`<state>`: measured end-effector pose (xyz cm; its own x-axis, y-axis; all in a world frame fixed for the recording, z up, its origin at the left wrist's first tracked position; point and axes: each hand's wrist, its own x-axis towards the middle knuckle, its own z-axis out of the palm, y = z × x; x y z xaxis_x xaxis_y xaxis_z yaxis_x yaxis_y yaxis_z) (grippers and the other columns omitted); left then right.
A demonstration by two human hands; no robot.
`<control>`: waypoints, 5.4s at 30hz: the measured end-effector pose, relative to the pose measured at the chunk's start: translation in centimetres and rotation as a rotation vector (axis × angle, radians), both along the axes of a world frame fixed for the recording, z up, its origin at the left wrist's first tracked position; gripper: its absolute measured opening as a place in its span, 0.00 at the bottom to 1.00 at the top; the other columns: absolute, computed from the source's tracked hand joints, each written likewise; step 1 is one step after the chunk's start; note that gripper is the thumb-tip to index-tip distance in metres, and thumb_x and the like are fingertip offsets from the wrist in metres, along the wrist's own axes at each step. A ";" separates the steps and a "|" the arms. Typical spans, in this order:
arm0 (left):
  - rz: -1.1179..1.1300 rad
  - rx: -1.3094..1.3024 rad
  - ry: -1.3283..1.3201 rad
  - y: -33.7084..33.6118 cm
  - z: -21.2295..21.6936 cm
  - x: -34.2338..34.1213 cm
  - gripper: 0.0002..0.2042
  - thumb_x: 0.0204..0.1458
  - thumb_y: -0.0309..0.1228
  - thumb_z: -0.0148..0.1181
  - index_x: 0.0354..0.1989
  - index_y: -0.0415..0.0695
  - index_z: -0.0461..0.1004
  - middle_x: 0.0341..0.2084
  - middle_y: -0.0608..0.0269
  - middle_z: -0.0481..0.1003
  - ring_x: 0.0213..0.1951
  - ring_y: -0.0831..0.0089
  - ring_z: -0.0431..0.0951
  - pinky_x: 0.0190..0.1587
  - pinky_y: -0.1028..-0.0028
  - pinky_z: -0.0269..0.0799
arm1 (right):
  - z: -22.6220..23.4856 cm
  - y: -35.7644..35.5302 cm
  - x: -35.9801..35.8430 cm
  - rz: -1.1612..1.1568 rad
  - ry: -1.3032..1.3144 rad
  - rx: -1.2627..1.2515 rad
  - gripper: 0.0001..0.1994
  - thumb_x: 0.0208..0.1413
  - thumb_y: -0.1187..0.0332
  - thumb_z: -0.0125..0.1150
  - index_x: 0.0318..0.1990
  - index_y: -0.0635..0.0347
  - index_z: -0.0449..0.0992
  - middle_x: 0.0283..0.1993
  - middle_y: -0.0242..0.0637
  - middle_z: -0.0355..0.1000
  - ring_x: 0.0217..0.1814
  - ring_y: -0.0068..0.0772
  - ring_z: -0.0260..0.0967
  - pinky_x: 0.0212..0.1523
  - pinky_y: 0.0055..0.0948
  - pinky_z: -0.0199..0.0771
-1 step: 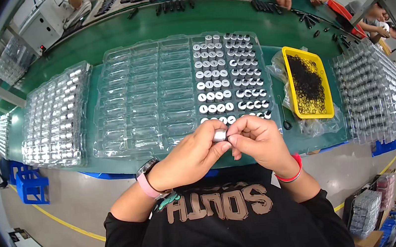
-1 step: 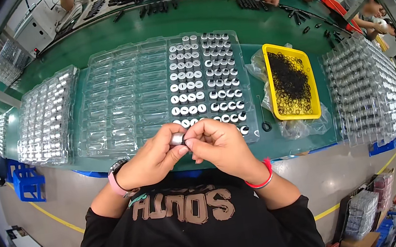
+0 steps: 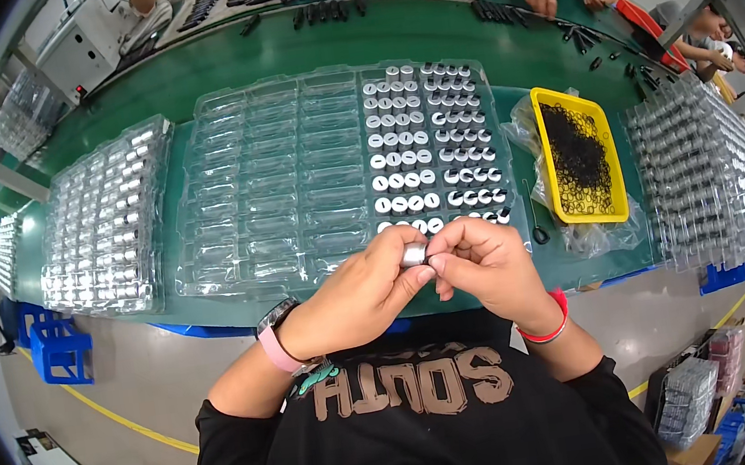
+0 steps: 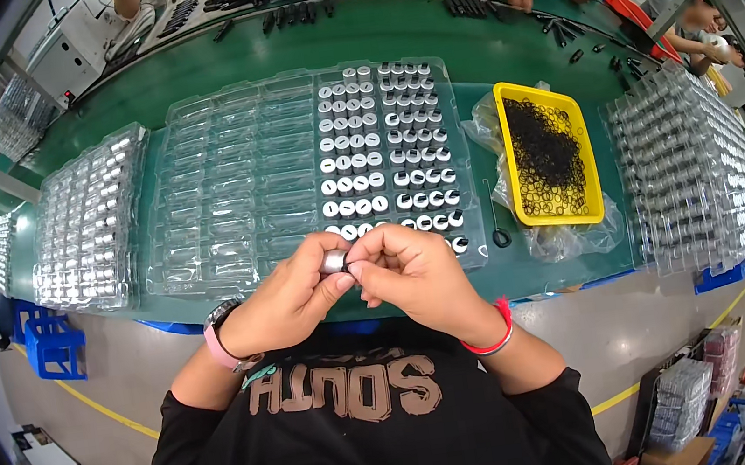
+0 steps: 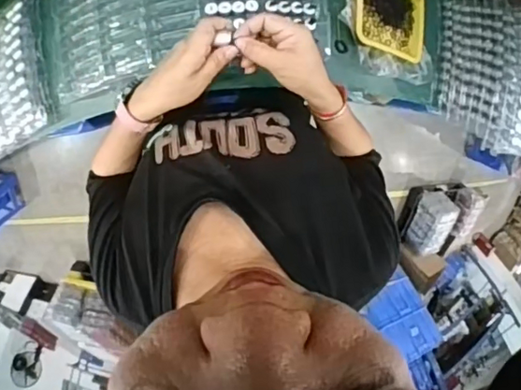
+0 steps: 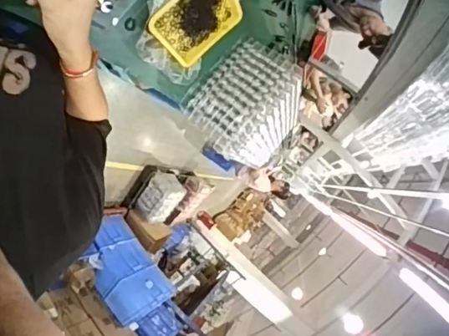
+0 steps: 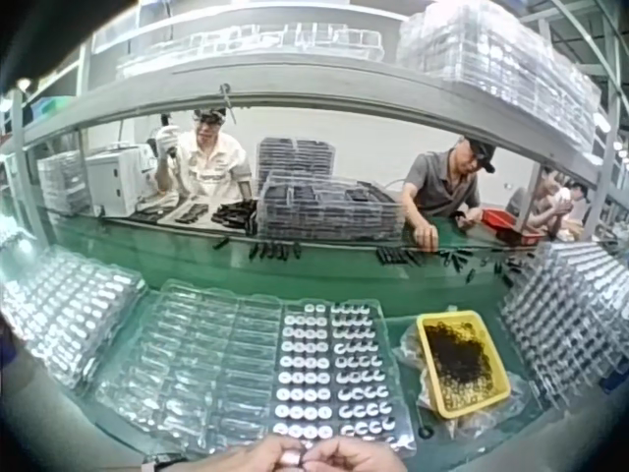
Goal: Assembling small white cylindrical components by manually inserting tiny black seals into them and organizing the finished parts into large plastic grid trays.
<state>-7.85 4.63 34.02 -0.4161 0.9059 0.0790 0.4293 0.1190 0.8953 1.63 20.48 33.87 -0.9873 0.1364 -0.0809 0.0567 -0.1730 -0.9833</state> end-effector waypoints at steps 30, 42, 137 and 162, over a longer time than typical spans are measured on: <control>0.320 -0.056 -0.078 6.2 -1.5 -10.2 0.13 0.57 0.35 0.43 0.43 0.39 0.67 0.18 0.61 0.70 0.17 0.73 0.68 0.20 0.75 0.64 | -0.2 7.0 4.9 -0.436 0.020 0.024 0.02 0.51 0.78 0.52 0.33 0.66 0.70 0.28 0.38 0.70 0.22 0.21 0.64 0.25 0.17 0.68; 0.319 -0.295 0.784 14.6 -5.8 -21.6 0.10 0.45 0.30 0.50 0.36 0.43 0.68 0.25 0.56 0.75 0.27 0.55 0.74 0.30 0.63 0.67 | -1.0 19.7 8.9 -0.980 -0.014 1.065 0.03 0.44 0.79 0.54 0.28 0.66 0.74 0.26 0.31 0.64 0.23 0.20 0.58 0.26 0.17 0.60; 0.035 -0.021 -0.162 0.9 -0.7 0.2 0.12 0.55 0.30 0.48 0.45 0.37 0.62 0.35 0.57 0.68 0.31 0.69 0.68 0.36 0.73 0.65 | -0.5 1.5 -0.1 -0.012 -0.031 -0.208 0.05 0.49 0.80 0.49 0.32 0.67 0.71 0.24 0.38 0.70 0.21 0.22 0.66 0.23 0.18 0.72; -0.043 -0.078 0.033 0.7 -0.5 0.2 0.13 0.53 0.32 0.51 0.42 0.37 0.61 0.33 0.53 0.68 0.31 0.63 0.69 0.37 0.70 0.65 | -0.7 1.2 0.2 0.030 0.047 0.271 0.03 0.44 0.79 0.55 0.27 0.63 0.70 0.20 0.26 0.65 0.19 0.14 0.55 0.19 0.13 0.55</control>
<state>-7.63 5.33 33.52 -0.3746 0.9270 0.0201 0.4647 0.1689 0.8692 1.81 21.64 33.22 -0.9931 0.1169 0.0008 0.0107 0.0978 -0.9951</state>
